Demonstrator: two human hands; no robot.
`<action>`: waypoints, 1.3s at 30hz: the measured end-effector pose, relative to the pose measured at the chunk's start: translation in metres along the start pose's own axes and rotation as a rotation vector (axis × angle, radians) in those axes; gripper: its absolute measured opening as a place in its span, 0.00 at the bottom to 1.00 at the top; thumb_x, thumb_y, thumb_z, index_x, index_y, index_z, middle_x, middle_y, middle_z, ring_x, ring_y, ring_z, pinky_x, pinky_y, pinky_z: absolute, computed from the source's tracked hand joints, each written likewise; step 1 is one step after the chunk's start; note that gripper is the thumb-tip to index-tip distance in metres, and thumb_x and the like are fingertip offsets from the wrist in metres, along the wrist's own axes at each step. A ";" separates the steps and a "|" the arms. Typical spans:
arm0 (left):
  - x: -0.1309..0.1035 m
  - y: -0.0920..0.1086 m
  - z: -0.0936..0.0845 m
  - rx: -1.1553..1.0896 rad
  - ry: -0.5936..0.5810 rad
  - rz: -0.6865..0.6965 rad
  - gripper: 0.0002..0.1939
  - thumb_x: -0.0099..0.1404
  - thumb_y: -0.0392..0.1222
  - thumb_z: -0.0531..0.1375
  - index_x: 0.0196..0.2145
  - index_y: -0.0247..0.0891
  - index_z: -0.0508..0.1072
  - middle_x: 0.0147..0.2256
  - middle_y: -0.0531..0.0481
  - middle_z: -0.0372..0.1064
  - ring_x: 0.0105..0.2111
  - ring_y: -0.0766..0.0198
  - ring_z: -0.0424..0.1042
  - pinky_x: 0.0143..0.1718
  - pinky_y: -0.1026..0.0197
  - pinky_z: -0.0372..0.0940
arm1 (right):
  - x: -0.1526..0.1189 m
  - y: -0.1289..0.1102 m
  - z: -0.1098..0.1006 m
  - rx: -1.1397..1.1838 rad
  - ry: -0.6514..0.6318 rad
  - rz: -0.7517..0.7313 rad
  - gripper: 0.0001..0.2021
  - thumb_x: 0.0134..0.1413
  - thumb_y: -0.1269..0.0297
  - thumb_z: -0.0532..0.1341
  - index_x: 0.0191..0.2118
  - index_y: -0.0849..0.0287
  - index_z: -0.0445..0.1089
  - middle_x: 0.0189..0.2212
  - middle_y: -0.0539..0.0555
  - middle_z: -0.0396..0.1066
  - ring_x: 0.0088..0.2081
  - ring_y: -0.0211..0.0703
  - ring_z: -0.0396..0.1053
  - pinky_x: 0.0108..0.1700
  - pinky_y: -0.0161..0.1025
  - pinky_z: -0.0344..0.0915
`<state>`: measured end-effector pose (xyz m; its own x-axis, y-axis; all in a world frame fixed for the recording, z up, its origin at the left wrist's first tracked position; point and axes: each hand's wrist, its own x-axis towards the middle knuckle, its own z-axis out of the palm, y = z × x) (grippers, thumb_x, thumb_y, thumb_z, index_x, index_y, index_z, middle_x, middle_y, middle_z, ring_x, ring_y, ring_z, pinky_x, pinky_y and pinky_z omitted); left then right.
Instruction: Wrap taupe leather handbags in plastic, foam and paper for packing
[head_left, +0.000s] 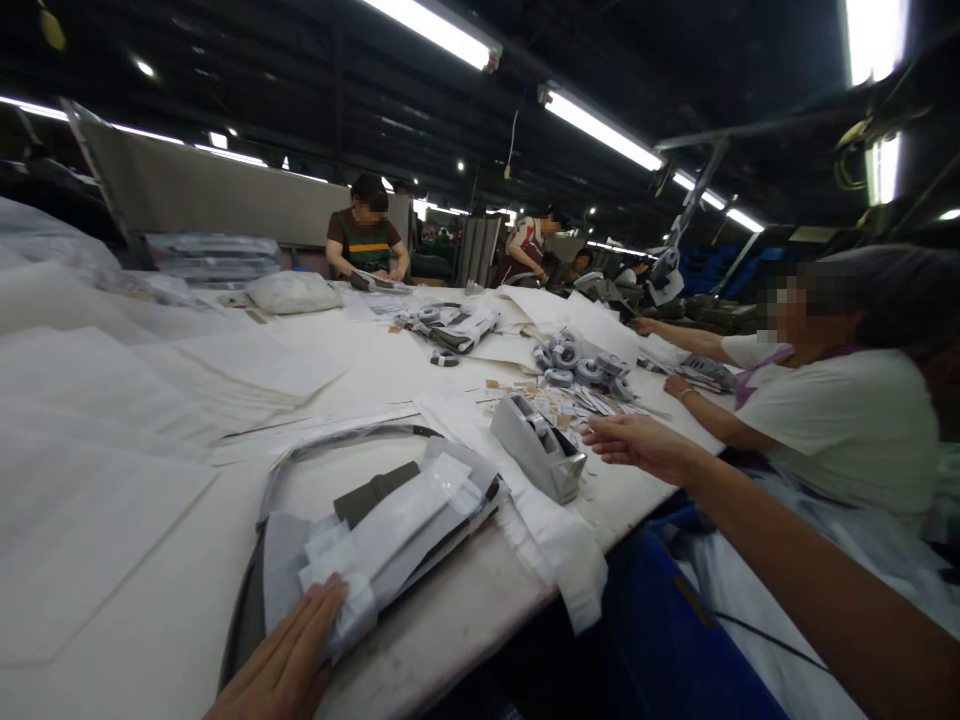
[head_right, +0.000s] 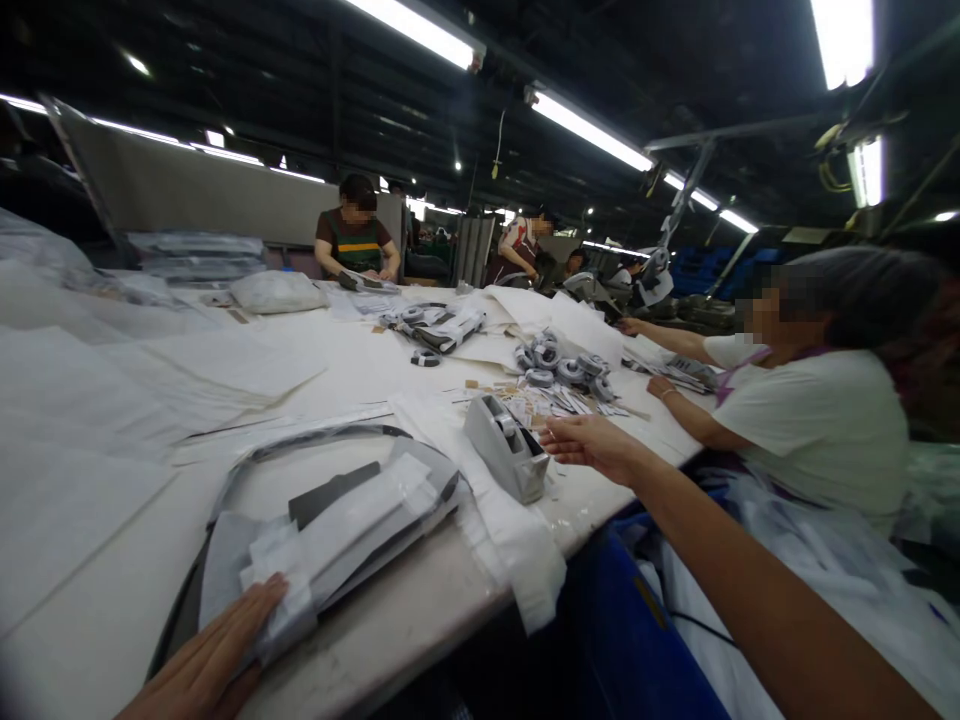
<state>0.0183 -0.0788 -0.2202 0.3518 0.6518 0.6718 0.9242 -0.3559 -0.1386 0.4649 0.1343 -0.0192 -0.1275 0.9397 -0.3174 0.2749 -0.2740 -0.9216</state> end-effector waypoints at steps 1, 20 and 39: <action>0.001 0.002 -0.003 0.004 -0.011 -0.022 0.31 0.72 0.40 0.50 0.70 0.38 0.49 0.60 0.49 0.66 0.50 0.61 0.75 0.47 0.66 0.72 | -0.010 0.004 -0.004 -0.013 0.017 -0.008 0.13 0.58 0.56 0.65 0.37 0.64 0.77 0.39 0.62 0.78 0.32 0.38 0.76 0.34 0.30 0.75; 0.030 0.019 -0.039 -0.014 -0.126 -0.119 0.31 0.73 0.36 0.50 0.70 0.38 0.47 0.60 0.48 0.65 0.53 0.61 0.73 0.65 0.61 0.54 | -0.022 0.116 -0.004 -0.457 0.299 -0.270 0.09 0.53 0.57 0.64 0.35 0.56 0.78 0.33 0.56 0.79 0.33 0.49 0.74 0.44 0.46 0.70; 0.036 0.032 -0.042 -0.134 -0.128 -0.281 0.20 0.72 0.29 0.48 0.59 0.29 0.67 0.57 0.43 0.69 0.58 0.58 0.68 0.58 0.56 0.67 | -0.022 -0.043 0.213 -1.162 -0.727 -1.360 0.14 0.68 0.60 0.54 0.34 0.59 0.73 0.26 0.52 0.73 0.29 0.38 0.69 0.31 0.36 0.57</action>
<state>0.0547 -0.0952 -0.1698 0.1097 0.8127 0.5722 0.9629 -0.2297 0.1416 0.2527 0.0819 -0.0204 -0.9966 0.0361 0.0744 0.0276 0.9932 -0.1127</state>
